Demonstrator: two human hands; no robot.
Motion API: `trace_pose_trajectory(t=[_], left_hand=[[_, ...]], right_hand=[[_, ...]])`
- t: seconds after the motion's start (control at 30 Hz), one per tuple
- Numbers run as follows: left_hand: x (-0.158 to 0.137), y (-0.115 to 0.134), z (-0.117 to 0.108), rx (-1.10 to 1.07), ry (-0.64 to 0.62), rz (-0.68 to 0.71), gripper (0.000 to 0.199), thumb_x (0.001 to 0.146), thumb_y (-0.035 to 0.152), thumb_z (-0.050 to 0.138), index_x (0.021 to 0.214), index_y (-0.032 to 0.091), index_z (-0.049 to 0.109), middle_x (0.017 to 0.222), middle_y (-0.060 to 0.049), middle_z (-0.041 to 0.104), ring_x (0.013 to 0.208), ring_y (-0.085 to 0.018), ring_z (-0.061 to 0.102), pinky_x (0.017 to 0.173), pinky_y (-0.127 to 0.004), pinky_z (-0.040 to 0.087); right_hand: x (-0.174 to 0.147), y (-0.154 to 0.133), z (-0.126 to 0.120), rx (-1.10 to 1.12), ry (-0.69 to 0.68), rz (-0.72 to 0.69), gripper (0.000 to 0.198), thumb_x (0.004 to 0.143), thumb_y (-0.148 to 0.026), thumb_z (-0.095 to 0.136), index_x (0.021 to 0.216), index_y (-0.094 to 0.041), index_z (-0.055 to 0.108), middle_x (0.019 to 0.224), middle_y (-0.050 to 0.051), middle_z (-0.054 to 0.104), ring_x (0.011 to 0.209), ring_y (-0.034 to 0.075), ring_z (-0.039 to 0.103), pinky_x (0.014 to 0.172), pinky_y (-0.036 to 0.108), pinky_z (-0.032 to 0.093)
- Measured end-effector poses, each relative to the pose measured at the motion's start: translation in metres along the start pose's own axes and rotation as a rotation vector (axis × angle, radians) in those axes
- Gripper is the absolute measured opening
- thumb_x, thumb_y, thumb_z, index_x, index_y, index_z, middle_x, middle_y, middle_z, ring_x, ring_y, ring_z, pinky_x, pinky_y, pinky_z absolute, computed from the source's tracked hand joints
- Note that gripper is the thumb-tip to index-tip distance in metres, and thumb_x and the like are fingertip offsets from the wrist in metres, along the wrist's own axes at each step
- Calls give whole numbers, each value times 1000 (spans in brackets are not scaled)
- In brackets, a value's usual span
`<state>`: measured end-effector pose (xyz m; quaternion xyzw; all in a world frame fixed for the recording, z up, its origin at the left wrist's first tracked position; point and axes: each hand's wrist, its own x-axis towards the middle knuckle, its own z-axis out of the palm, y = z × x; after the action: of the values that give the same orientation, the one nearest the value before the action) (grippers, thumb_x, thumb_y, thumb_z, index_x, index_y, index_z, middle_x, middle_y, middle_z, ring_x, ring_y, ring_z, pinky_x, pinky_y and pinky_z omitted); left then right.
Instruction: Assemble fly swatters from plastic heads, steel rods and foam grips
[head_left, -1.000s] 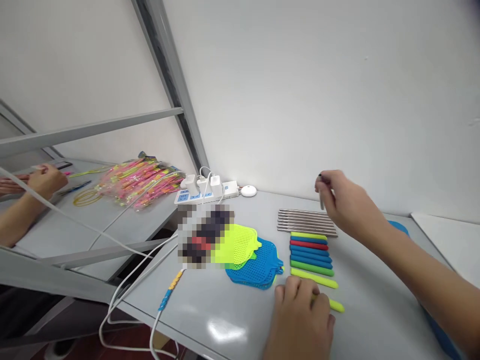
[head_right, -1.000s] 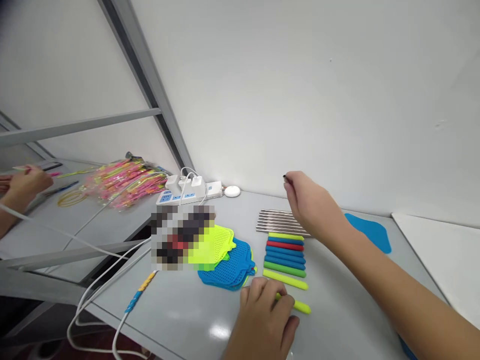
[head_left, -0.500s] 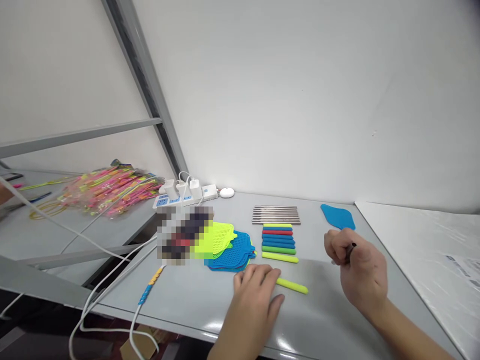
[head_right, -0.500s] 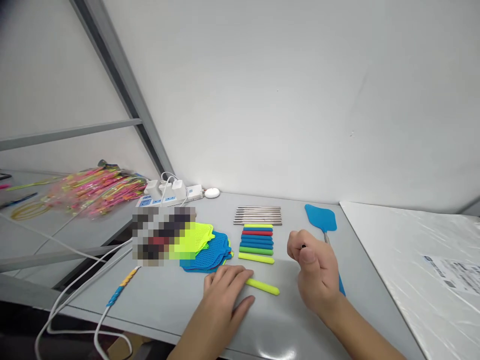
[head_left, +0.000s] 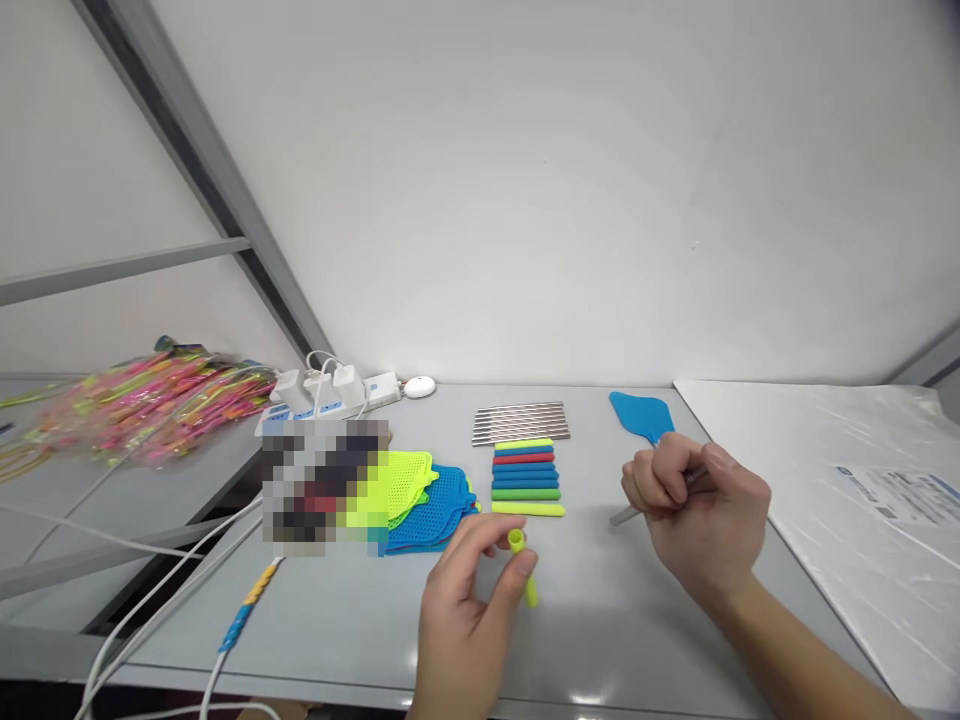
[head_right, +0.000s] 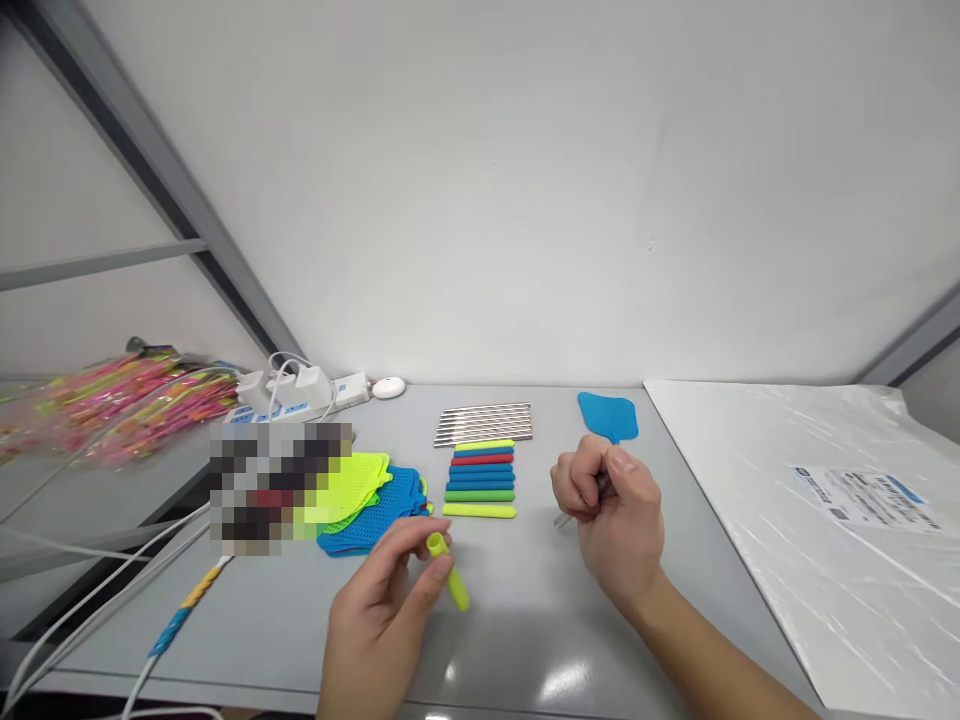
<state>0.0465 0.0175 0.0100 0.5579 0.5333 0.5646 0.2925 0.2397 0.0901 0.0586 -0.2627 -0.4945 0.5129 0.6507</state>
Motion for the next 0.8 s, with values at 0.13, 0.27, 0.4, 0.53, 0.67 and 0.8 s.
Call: trace_pose_trajectory(t=[0.13, 0.27, 0.4, 0.53, 0.67, 0.8], left_hand=[[-3, -5, 18, -30, -190, 26, 12, 90, 27, 59, 99, 25, 67, 104, -4, 67, 98, -18, 60, 89, -27, 47], [-7, -4, 24, 63, -360, -49, 21, 94, 28, 50, 108, 27, 66, 109, -4, 68, 104, -20, 61, 90, -29, 46], [-4, 0, 24, 90, -337, -86, 26, 96, 30, 43, 112, 27, 65, 109, -4, 69, 101, -21, 63, 86, -30, 47], [-3, -2, 25, 97, -283, -76, 25, 96, 28, 44, 111, 26, 64, 105, -4, 69, 95, -20, 64, 81, -29, 48], [-5, -7, 27, 96, -279, -58, 25, 96, 24, 43, 113, 25, 62, 108, -3, 67, 99, -19, 61, 86, -28, 46], [-8, -10, 28, 68, -285, -84, 27, 97, 23, 42, 117, 27, 60, 112, -2, 66, 100, -17, 60, 88, -28, 44]], right_hand=[[2, 1, 2, 54, 12, 28, 41, 85, -42, 44, 51, -20, 35, 45, -5, 20, 43, 9, 18, 44, 26, 15], [3, -2, 6, 153, 24, 55, 42, 86, -44, 41, 51, -20, 35, 44, -5, 21, 42, 8, 14, 42, 25, 14], [2, -19, 22, 255, 10, 60, 45, 86, -49, 37, 51, -21, 34, 44, -6, 17, 41, 8, 13, 40, 25, 15], [1, -38, 44, 290, -47, 45, 46, 86, -51, 39, 52, -21, 33, 44, -7, 16, 40, 8, 13, 40, 25, 16], [3, -43, 61, 282, -154, 72, 46, 86, -50, 40, 52, -20, 32, 43, -7, 17, 40, 8, 15, 39, 24, 16], [4, -40, 69, 253, -222, 87, 46, 86, -50, 42, 52, -20, 33, 43, -7, 19, 41, 8, 16, 40, 24, 17]])
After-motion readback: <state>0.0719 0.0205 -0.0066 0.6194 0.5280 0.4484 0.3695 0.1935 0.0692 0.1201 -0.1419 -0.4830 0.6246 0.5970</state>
